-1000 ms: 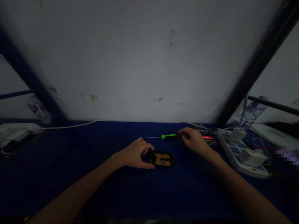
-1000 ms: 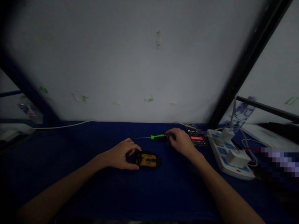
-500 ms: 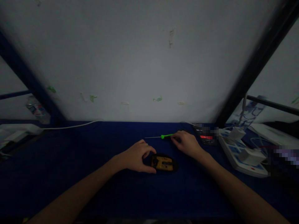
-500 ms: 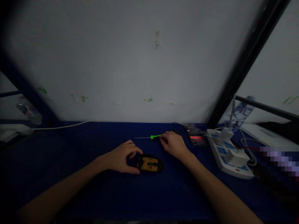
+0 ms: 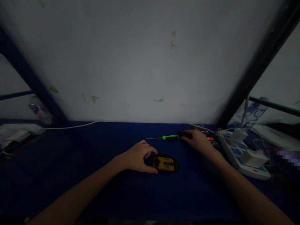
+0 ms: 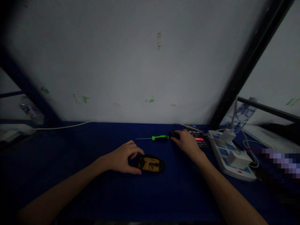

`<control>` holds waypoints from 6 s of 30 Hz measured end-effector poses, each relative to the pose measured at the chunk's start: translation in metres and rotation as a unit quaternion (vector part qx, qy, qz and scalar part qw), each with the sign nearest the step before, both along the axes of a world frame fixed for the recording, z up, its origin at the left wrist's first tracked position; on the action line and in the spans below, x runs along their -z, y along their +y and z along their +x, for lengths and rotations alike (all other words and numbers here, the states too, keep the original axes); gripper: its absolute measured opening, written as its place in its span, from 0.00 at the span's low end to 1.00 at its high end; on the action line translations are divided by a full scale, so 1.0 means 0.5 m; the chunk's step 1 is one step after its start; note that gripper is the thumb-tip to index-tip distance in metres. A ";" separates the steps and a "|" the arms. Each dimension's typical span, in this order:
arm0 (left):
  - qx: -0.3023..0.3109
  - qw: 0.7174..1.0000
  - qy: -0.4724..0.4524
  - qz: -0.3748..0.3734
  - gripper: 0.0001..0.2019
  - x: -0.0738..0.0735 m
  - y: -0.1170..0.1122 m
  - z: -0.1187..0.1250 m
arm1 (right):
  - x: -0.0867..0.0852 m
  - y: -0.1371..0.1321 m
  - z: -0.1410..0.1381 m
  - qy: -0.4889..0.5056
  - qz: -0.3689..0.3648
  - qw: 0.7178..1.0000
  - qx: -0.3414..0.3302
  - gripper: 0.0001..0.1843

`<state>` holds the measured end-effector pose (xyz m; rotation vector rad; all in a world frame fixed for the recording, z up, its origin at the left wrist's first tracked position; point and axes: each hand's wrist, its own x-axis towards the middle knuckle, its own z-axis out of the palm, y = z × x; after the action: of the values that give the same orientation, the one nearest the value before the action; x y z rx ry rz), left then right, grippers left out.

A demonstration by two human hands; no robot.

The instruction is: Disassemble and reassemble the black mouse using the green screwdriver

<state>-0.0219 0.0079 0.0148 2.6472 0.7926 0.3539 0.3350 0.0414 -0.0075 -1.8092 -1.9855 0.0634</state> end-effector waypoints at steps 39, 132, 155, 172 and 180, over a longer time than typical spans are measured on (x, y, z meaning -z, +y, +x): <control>-0.085 0.996 0.020 0.003 0.33 0.008 -0.009 0.020 | -0.073 -0.131 -0.145 0.136 -0.092 0.908 -0.387 0.25; -0.060 0.991 -0.123 -0.009 0.34 0.015 -0.024 0.025 | -0.014 -0.134 -0.208 0.074 -0.047 0.948 -0.307 0.19; -0.067 0.995 -0.070 0.016 0.25 0.001 0.012 -0.004 | 0.041 0.007 -0.081 0.254 0.052 0.953 -0.155 0.18; -0.070 0.995 -0.063 0.029 0.24 0.003 0.011 -0.003 | -0.051 -0.025 -0.066 0.468 0.129 0.863 -0.139 0.25; -0.069 0.995 -0.064 0.028 0.25 0.003 0.012 -0.006 | -0.069 -0.039 -0.067 0.465 0.142 0.862 -0.146 0.23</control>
<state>-0.0248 0.0137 0.0132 2.5958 0.9385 0.5846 0.3017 0.0216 0.0268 -0.9603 -1.4145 0.5869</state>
